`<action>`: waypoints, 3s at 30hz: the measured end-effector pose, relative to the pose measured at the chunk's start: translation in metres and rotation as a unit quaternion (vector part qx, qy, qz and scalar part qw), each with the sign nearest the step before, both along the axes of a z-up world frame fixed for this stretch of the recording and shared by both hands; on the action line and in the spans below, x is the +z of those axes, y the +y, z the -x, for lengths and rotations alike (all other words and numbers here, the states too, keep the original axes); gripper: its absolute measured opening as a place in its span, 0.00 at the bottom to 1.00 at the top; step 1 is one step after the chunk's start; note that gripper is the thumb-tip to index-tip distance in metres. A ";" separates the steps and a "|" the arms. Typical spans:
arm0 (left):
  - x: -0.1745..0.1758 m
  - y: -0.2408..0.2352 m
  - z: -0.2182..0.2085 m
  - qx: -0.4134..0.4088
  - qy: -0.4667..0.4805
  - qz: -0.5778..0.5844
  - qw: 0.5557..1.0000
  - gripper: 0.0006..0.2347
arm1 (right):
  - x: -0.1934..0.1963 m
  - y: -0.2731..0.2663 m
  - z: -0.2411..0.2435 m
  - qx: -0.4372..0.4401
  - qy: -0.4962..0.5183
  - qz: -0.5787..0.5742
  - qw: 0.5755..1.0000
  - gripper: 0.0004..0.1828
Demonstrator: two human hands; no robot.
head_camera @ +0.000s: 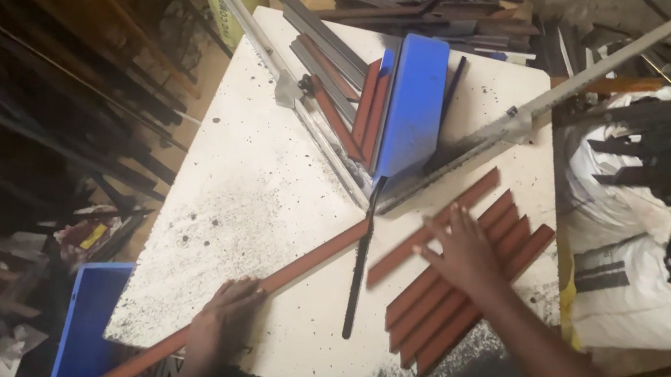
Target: Cutting picture frame moldings using a miter trimmer at a workbench station.
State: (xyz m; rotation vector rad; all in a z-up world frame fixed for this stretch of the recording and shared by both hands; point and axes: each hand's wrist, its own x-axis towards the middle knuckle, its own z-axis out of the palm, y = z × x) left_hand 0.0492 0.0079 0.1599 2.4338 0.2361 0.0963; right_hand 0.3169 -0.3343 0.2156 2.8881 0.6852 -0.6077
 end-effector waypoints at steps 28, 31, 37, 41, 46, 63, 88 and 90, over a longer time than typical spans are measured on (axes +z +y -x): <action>-0.070 0.028 0.046 -0.170 -0.056 -0.070 0.981 0.37 | -0.083 -0.029 -0.052 0.045 -0.110 -0.081 0.990 0.34; -0.033 0.011 0.038 -0.102 -0.068 -0.030 0.992 0.31 | -0.068 -0.019 -0.050 0.056 -0.146 -0.094 0.983 0.57; 0.007 -0.005 0.008 -0.014 -0.066 0.001 0.998 0.22 | -0.072 -0.003 -0.067 -0.002 -0.177 -0.104 0.979 0.64; -0.006 0.002 -0.011 -0.010 -0.095 0.009 0.995 0.18 | -0.069 0.004 -0.085 -0.015 -0.186 -0.125 0.975 0.64; 0.004 0.005 -0.035 0.001 -0.067 -0.003 0.998 0.17 | -0.061 0.016 -0.104 -0.026 -0.158 -0.110 0.981 0.61; -0.047 -0.018 -0.001 -0.001 -0.017 -0.042 0.999 0.13 | -0.009 -0.014 0.046 -0.036 0.035 0.033 0.998 0.34; -0.115 0.037 0.035 -0.165 -0.155 -0.146 0.963 0.23 | -0.066 -0.014 -0.047 0.044 -0.087 -0.162 0.982 0.31; -0.052 0.003 0.024 -0.115 -0.110 -0.109 0.981 0.20 | -0.068 -0.011 -0.053 0.053 -0.100 -0.104 0.988 0.42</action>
